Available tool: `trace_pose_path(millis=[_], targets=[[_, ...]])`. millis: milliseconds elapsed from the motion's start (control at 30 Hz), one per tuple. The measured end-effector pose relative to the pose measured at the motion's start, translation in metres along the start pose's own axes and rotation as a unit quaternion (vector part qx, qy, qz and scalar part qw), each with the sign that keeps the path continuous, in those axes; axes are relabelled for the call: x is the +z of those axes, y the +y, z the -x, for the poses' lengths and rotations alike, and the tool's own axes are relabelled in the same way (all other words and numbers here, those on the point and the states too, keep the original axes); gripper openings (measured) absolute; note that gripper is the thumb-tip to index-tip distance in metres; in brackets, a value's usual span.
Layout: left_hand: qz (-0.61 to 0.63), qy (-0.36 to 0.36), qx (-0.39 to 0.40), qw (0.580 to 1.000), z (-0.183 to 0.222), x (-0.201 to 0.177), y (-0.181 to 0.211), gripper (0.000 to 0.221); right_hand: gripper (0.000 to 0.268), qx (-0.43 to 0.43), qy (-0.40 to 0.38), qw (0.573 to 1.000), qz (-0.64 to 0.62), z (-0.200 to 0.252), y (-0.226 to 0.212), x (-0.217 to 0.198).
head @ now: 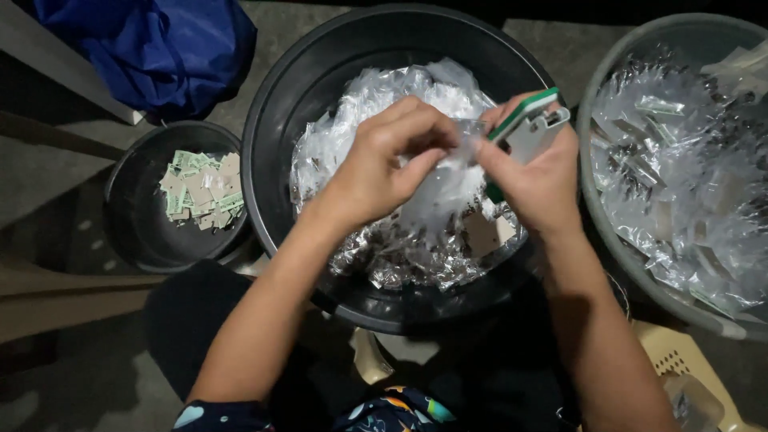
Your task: The person is labeling and sealing plastic bags containing small metal hardware by inserting a green label and using a handheld stapler.
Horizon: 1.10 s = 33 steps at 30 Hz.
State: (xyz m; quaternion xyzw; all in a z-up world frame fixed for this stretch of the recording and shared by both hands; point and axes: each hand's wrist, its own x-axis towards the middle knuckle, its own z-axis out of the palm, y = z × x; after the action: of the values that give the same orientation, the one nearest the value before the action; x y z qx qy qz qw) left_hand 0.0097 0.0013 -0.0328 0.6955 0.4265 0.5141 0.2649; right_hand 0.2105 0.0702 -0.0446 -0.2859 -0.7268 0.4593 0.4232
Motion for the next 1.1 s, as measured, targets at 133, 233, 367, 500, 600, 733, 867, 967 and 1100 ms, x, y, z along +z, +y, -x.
trace_pose_path(millis=[133, 233, 367, 500, 600, 733, 867, 967, 1100], targets=[[-0.009, 0.022, -0.009, 1.0, 0.005, 0.014, -0.012, 0.025, 0.023, -0.038, 0.129, 0.99, -0.047, -0.015, 0.009, 0.003], [-0.053, 0.04, -0.042, 0.997, 0.007, 0.028, -0.025, 0.028, 0.018, -0.066, 0.197, 0.972, -0.111, -0.026, 0.014, 0.009], [-0.032, 0.042, -0.06, 0.997, 0.01, 0.039, -0.017, 0.03, 0.031, 0.02, 0.208, 0.978, 0.022, -0.041, 0.03, 0.026], [-0.057, 0.084, -0.087, 0.991, 0.019, 0.045, -0.023, 0.026, 0.042, 0.003, 0.214, 0.975, 0.06, -0.048, 0.049, 0.031], [-0.03, 0.074, -0.134, 0.988, 0.026, 0.048, -0.032, 0.016, 0.039, 0.029, 0.208, 0.976, 0.05, -0.047, 0.062, 0.022], [-0.031, 0.133, -0.131, 0.982, 0.028, 0.049, -0.034, 0.009, 0.04, 0.054, 0.138, 0.988, 0.032, -0.038, 0.038, 0.021], [0.059, 0.099, -0.231, 0.966, 0.023, 0.055, -0.021, 0.01, 0.037, 0.057, 0.145, 0.987, 0.041, -0.038, 0.052, 0.028], [0.041, 0.106, -0.213, 0.97, 0.028, 0.059, -0.033, 0.01, 0.043, 0.056, 0.163, 0.983, 0.059, -0.04, 0.065, 0.033], [0.026, 0.107, -0.214, 0.971, 0.038, 0.064, -0.042, 0.02, 0.046, 0.071, 0.164, 0.98, 0.09, -0.031, 0.078, 0.034]])
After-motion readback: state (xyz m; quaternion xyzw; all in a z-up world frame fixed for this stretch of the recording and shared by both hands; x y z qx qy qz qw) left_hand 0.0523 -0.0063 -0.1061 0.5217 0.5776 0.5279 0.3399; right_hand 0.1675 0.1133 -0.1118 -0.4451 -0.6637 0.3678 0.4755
